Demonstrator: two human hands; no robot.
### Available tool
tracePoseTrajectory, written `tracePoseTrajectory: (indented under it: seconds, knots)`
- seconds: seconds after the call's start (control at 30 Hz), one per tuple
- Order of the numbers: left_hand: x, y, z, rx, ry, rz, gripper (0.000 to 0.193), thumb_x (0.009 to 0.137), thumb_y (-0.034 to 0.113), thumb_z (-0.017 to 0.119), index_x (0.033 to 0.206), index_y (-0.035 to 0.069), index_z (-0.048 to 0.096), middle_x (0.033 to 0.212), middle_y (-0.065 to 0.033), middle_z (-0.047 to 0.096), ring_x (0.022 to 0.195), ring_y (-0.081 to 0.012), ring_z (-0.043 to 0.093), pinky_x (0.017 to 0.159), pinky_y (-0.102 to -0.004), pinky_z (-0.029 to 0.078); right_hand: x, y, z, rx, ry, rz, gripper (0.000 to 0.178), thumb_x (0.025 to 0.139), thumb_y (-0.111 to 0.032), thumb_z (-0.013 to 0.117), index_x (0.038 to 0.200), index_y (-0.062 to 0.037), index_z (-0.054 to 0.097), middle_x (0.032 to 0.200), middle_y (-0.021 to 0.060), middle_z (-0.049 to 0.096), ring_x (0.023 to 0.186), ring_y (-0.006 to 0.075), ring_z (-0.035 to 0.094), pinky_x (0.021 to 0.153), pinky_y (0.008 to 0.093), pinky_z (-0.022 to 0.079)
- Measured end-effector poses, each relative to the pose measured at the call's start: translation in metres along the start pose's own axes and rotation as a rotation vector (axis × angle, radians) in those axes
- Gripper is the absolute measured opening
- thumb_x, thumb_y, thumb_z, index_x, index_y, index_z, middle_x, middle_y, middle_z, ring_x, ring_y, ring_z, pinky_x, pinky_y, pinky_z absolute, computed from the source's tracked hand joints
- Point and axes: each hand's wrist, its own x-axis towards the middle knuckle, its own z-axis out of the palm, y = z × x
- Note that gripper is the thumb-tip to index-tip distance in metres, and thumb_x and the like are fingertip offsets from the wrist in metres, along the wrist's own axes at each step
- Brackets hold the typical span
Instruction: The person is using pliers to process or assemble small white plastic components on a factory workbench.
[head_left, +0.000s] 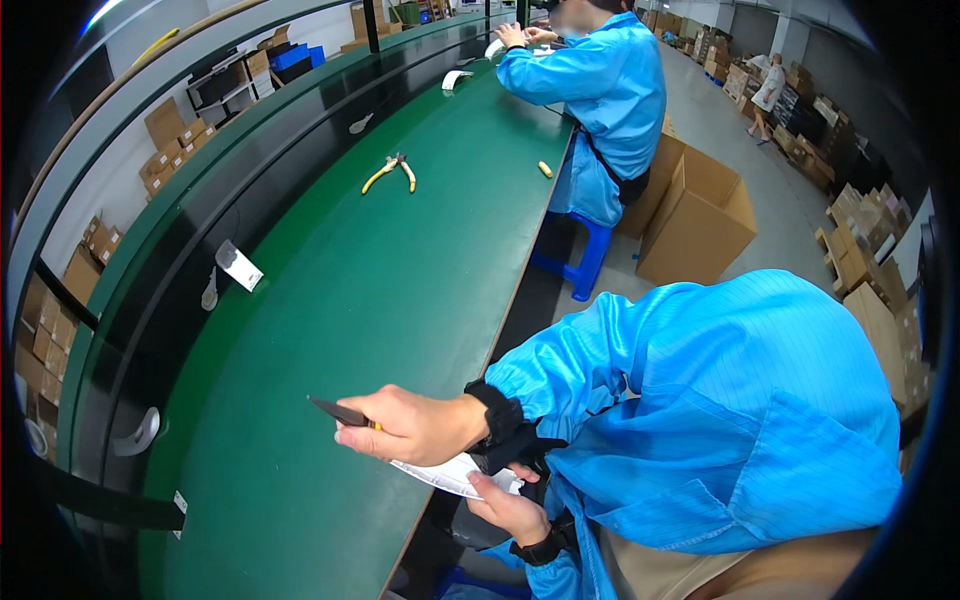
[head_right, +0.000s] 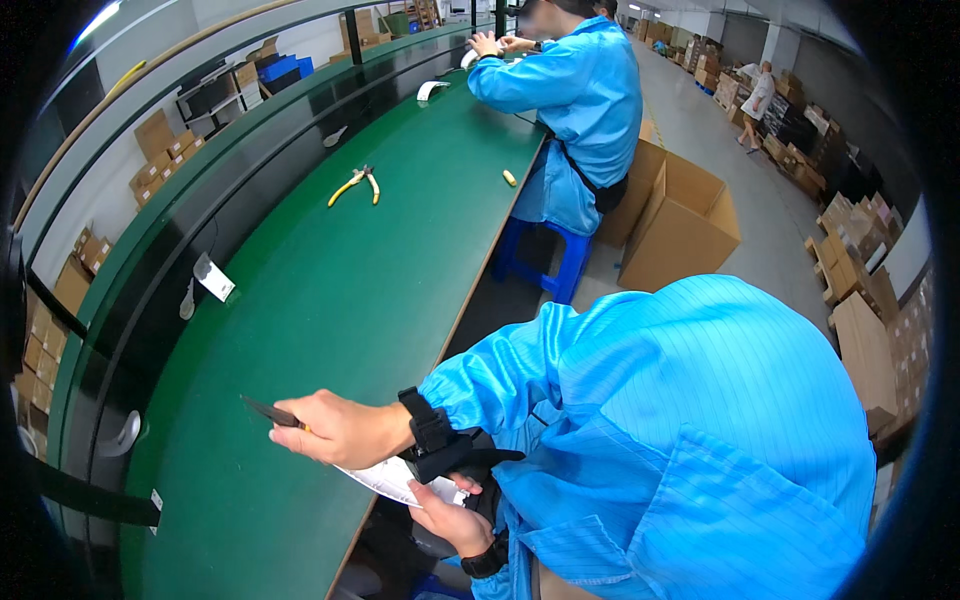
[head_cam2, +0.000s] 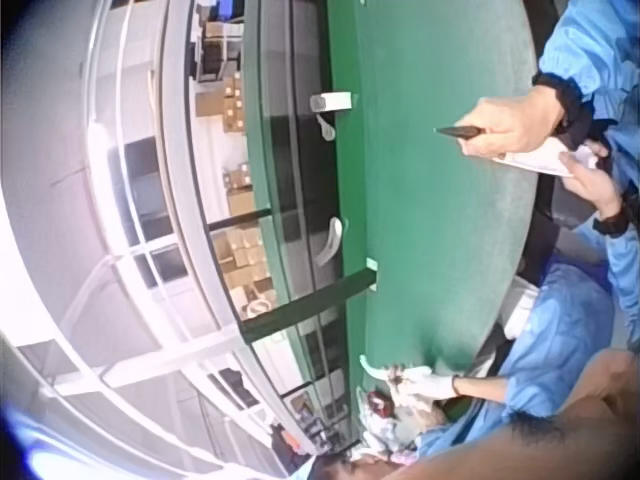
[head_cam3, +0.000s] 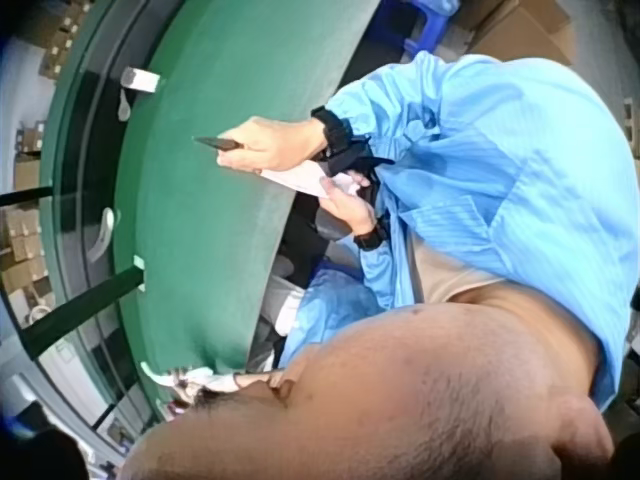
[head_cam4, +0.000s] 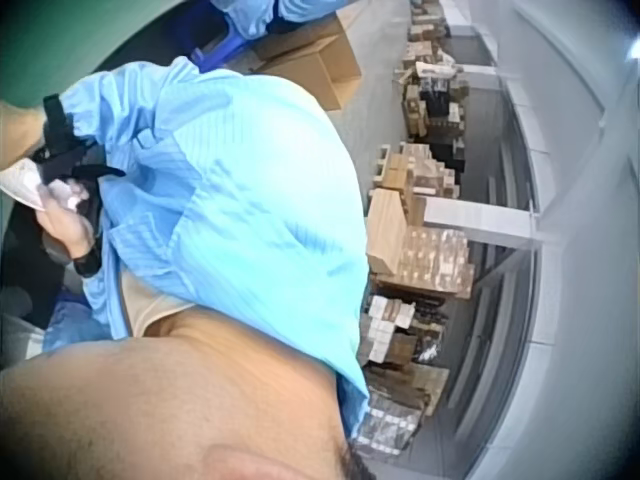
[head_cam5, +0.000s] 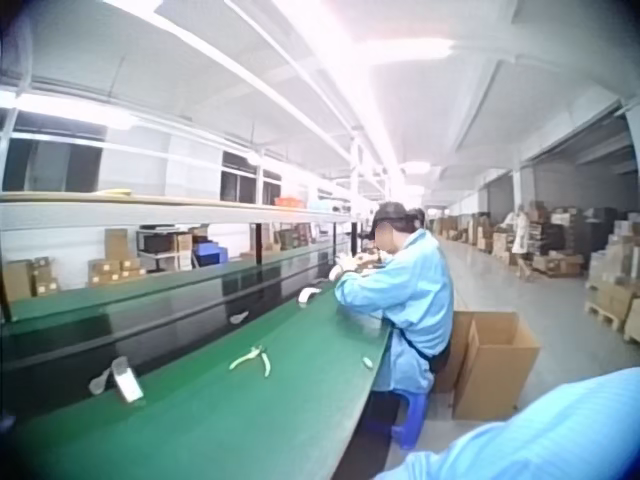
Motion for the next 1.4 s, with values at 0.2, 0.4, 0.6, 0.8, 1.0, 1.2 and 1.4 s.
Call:
tracePoseTrajectory:
  seconds: [0.2, 0.4, 0.6, 0.8, 1.0, 1.2, 1.4]
  knots:
    - [0.0, -0.003, 0.003, 0.006, 0.054, -0.011, 0.042, 0.1, 0.035, 0.042, 0.107, -0.006, 0.046, 0.071, -0.0152, 0.057, 0.052, -0.0194, 0.054, 0.044, -0.0295, 0.045, -0.016, 0.002, -0.004, -0.062, -0.06, 0.12, 0.032, 0.099, -0.025, 0.048, 0.083, 0.0024, 0.048, 0.058, 0.0102, 0.045, 0.053, 0.0182, 0.042, 0.051, 0.0363, 0.037]
    - [0.002, -0.003, 0.004, 0.018, 0.06, -0.017, 0.047, 0.1, 0.035, 0.044, 0.115, -0.009, 0.044, 0.075, -0.0165, 0.057, 0.051, -0.0201, 0.054, 0.043, -0.0293, 0.045, -0.018, 0.013, -0.004, -0.091, -0.061, 0.074, 0.032, 0.1, -0.027, 0.047, 0.086, 0.0023, 0.048, 0.057, 0.0121, 0.046, 0.05, 0.0222, 0.044, 0.051, 0.0374, 0.039]
    - [0.003, -0.002, 0.004, 0.078, 0.012, 0.011, 0.047, 0.1, 0.034, 0.042, 0.117, -0.01, 0.044, 0.074, -0.016, 0.058, 0.05, -0.0195, 0.054, 0.043, -0.029, 0.044, -0.017, 0.024, -0.001, -0.169, -0.092, 0.003, 0.029, 0.099, -0.025, 0.047, 0.09, 0.0022, 0.049, 0.056, 0.0137, 0.05, 0.051, 0.0297, 0.052, 0.05, 0.0388, 0.041]
    - [0.005, -0.005, -0.009, 0.1, -0.095, 0.019, 0.044, 0.101, 0.033, 0.042, 0.114, -0.008, 0.046, 0.075, -0.0152, 0.06, 0.054, -0.02, 0.056, 0.049, -0.0297, 0.046, -0.01, 0.019, 0.001, -0.247, -0.109, -0.024, 0.031, 0.098, -0.025, 0.048, 0.09, 0.0047, 0.051, 0.056, 0.0179, 0.052, 0.053, 0.0346, 0.055, 0.052, 0.0423, 0.043]
    - [-0.004, -0.012, -0.019, 0.23, -0.247, 0.313, 0.036, 0.098, 0.023, 0.044, 0.119, -0.007, 0.042, 0.083, -0.016, 0.061, 0.068, -0.022, 0.062, 0.063, -0.0307, 0.051, 0.004, 0.017, -0.002, -0.19, -0.06, 0.16, 0.035, 0.097, -0.026, 0.05, 0.086, 0.0074, 0.053, 0.062, 0.0203, 0.056, 0.055, 0.0325, 0.058, 0.054, 0.0422, 0.045]
    - [0.004, -0.008, -0.015, 0.356, -0.049, 0.247, 0.033, 0.098, 0.019, 0.043, 0.113, -0.01, 0.045, 0.075, -0.0165, 0.061, 0.054, -0.0205, 0.058, 0.055, -0.0305, 0.048, 0.006, 0.009, -0.004, 0.113, 0.045, 0.188, 0.035, 0.097, -0.027, 0.052, 0.081, 0.0047, 0.052, 0.059, 0.0113, 0.054, 0.053, 0.0215, 0.056, 0.052, 0.0382, 0.044]
    - [0.025, -0.01, -0.011, 0.434, 0.104, 0.343, 0.036, 0.097, 0.02, 0.047, 0.106, -0.014, 0.053, 0.085, -0.016, 0.061, 0.064, -0.0204, 0.06, 0.058, -0.0318, 0.049, -0.017, 0.012, -0.007, -0.085, -0.139, 0.064, 0.039, 0.097, -0.034, 0.053, 0.084, 0.0034, 0.052, 0.059, 0.0109, 0.052, 0.053, 0.0201, 0.051, 0.052, 0.0373, 0.042]
